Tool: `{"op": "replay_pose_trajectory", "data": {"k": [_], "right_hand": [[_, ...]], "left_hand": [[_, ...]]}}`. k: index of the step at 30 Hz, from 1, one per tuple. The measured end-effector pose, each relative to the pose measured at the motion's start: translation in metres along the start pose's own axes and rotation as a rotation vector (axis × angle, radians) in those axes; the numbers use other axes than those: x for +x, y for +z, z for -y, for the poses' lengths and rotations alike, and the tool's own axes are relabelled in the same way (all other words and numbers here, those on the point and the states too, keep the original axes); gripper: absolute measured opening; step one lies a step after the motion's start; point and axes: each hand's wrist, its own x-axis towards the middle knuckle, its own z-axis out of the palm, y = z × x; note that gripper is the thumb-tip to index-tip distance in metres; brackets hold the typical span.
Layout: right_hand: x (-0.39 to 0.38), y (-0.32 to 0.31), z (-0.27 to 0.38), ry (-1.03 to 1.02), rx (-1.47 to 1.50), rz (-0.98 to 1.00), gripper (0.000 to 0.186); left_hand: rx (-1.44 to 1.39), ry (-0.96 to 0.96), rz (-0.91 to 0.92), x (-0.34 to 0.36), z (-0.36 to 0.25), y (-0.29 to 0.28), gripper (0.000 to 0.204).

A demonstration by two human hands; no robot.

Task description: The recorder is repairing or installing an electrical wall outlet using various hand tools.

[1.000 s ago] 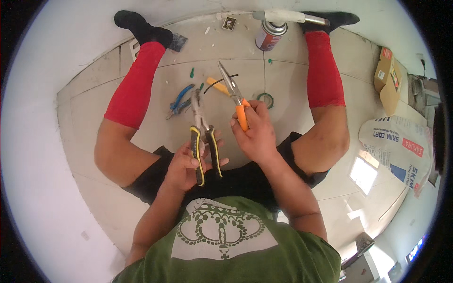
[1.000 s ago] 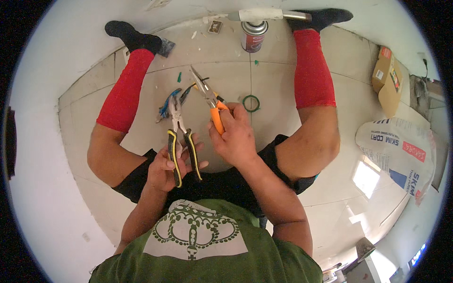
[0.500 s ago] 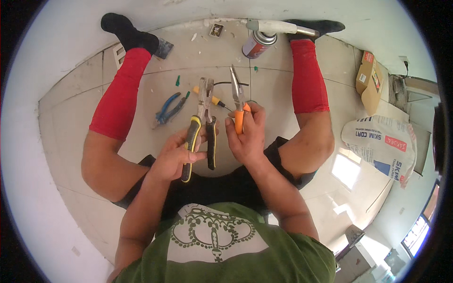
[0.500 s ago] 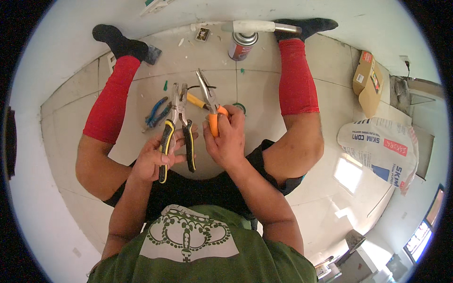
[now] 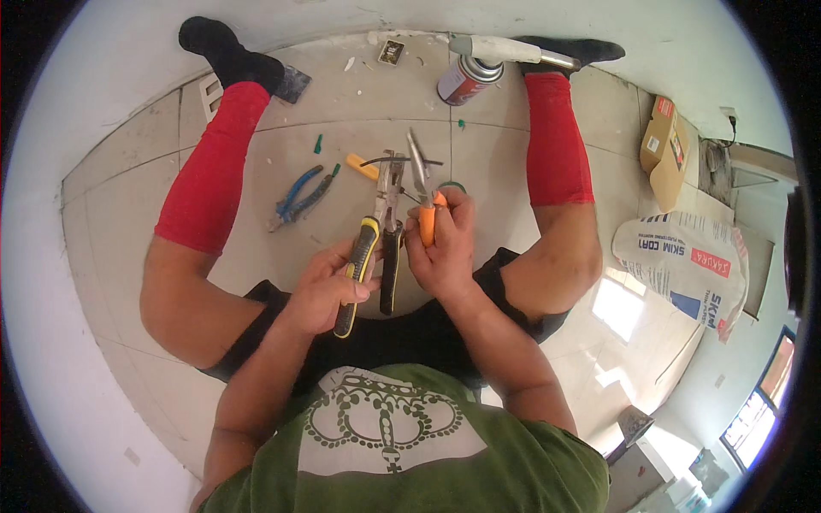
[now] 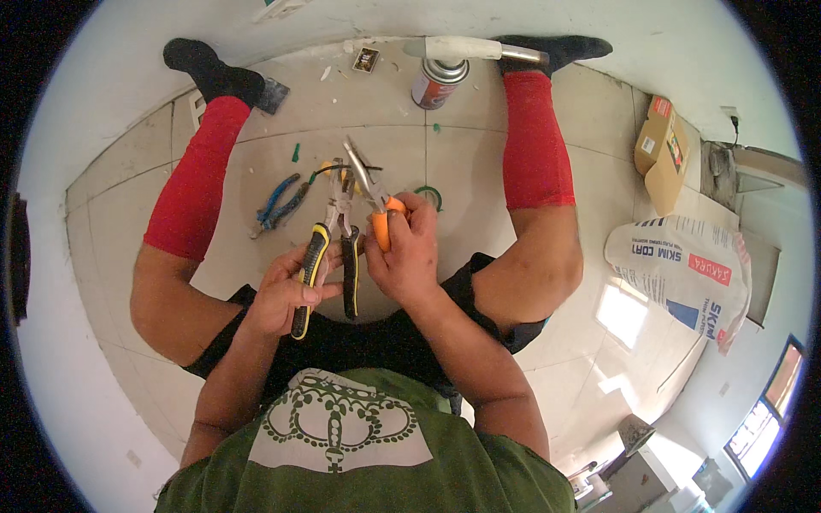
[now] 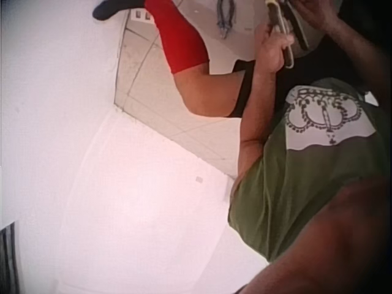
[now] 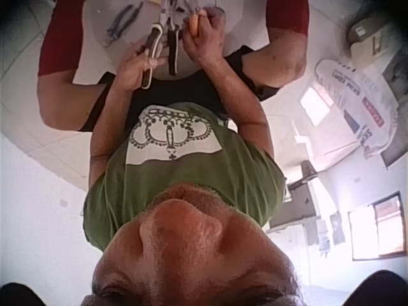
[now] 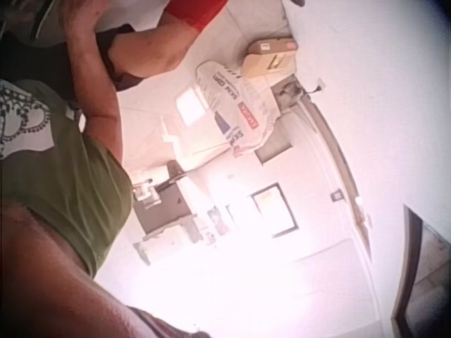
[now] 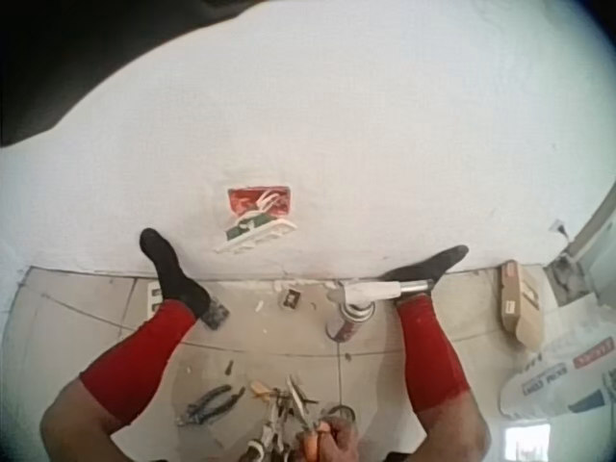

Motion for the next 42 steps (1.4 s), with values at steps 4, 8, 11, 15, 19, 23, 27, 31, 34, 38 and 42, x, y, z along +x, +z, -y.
{"op": "replay_pose_trajectory", "data": {"k": [4,8,11,15,19,23,27,31,34,38,42], "right_hand": [[-0.003,0.000,0.003,0.009,-0.001,0.007,0.031],[-0.001,0.003,-0.003,0.057,0.056,-0.052,0.031],[0.000,0.002,-0.004,0.067,0.014,-0.054,0.032],[-0.006,0.001,-0.003,-0.054,-0.052,-0.010,0.035],[-0.006,0.004,0.001,-0.093,-0.040,0.019,0.037],[-0.006,0.007,-0.002,-0.091,-0.051,0.033,0.040],[-0.005,0.008,-0.001,-0.101,-0.053,0.041,0.042],[-0.002,0.007,0.004,-0.077,-0.086,0.086,0.048],[-0.002,0.006,0.003,-0.083,-0.131,0.080,0.050],[0.001,0.004,0.003,-0.092,-0.243,0.041,0.048],[0.002,0.004,0.007,-0.049,-0.261,0.078,0.045]], "left_hand": [[0.027,0.040,-0.036,-0.004,-0.004,0.003,0.062],[0.157,-0.092,-0.006,-0.008,0.001,-0.018,0.071],[0.172,-0.084,0.000,-0.009,0.002,-0.013,0.072],[0.054,0.088,-0.043,-0.003,-0.001,0.007,0.068],[0.010,0.147,0.035,0.001,-0.004,0.007,0.069],[0.014,0.147,0.000,-0.004,-0.009,0.009,0.063],[0.105,0.182,0.021,-0.003,-0.006,0.007,0.056],[0.203,0.132,0.031,-0.004,-0.012,0.008,0.054],[0.201,0.019,0.039,-0.006,-0.016,0.008,0.054],[0.171,-0.007,0.063,-0.009,-0.021,0.005,0.056],[0.160,0.044,0.060,-0.007,-0.016,0.004,0.055]]}}
